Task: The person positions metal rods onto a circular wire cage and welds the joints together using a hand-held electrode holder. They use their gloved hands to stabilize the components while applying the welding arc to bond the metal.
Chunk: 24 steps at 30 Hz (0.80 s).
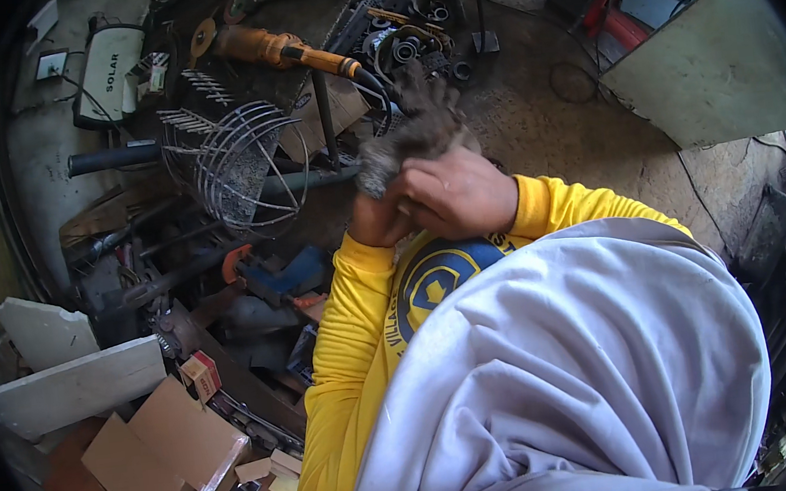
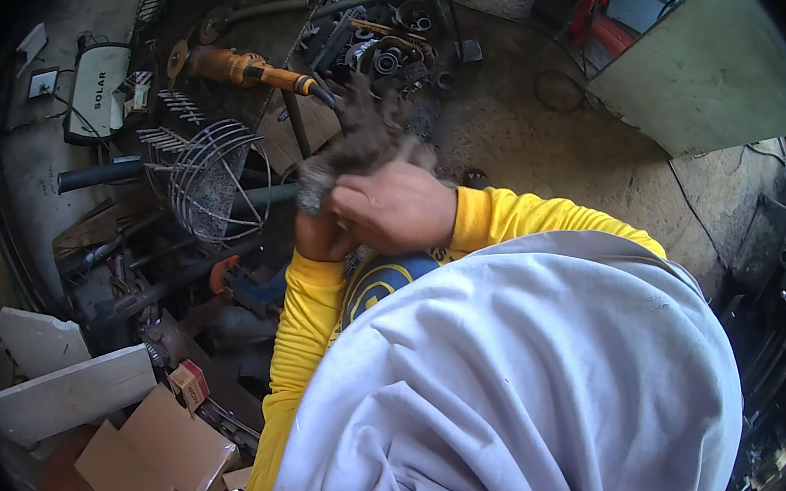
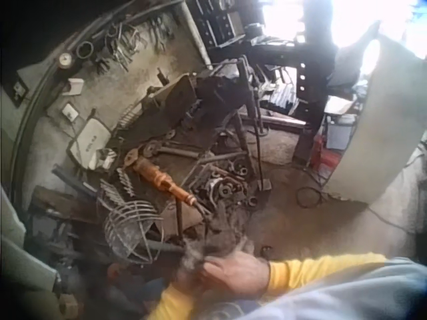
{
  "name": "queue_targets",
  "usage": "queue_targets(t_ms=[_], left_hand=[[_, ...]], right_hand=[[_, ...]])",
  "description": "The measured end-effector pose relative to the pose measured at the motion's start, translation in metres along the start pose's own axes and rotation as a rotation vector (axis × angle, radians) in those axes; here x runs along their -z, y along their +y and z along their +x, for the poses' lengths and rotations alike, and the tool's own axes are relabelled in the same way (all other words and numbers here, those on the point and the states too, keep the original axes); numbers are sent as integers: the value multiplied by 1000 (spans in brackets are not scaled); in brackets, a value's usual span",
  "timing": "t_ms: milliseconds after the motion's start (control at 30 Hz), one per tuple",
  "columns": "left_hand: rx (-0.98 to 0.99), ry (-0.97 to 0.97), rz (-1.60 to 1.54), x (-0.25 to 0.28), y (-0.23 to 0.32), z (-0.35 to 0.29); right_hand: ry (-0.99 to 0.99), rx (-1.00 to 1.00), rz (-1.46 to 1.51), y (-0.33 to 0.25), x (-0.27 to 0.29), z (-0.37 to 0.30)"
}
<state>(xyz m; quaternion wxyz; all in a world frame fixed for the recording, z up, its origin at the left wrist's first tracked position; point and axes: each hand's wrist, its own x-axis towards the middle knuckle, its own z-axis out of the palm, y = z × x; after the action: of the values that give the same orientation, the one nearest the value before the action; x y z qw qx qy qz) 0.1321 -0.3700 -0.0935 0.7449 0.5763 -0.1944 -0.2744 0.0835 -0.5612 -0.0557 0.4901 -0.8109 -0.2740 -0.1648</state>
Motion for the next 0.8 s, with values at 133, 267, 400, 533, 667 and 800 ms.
queue_targets(t_ms=[133,267,400,533,667,800], left_hand=[[138,186,104,16,-17,10],[-326,63,654,2,13,34],[-191,17,399,-7,14,26],[104,36,-32,-15,0,15],[119,58,98,-9,2,25],[76,77,257,0,11,37]], right_hand=[[-91,35,109,-4,-4,-4],[-50,-36,45,-4,-3,3],[-85,33,15,-14,4,10],[-44,136,131,-17,-3,5],[-82,110,47,-16,-4,7],[61,105,-12,-14,-7,15]])
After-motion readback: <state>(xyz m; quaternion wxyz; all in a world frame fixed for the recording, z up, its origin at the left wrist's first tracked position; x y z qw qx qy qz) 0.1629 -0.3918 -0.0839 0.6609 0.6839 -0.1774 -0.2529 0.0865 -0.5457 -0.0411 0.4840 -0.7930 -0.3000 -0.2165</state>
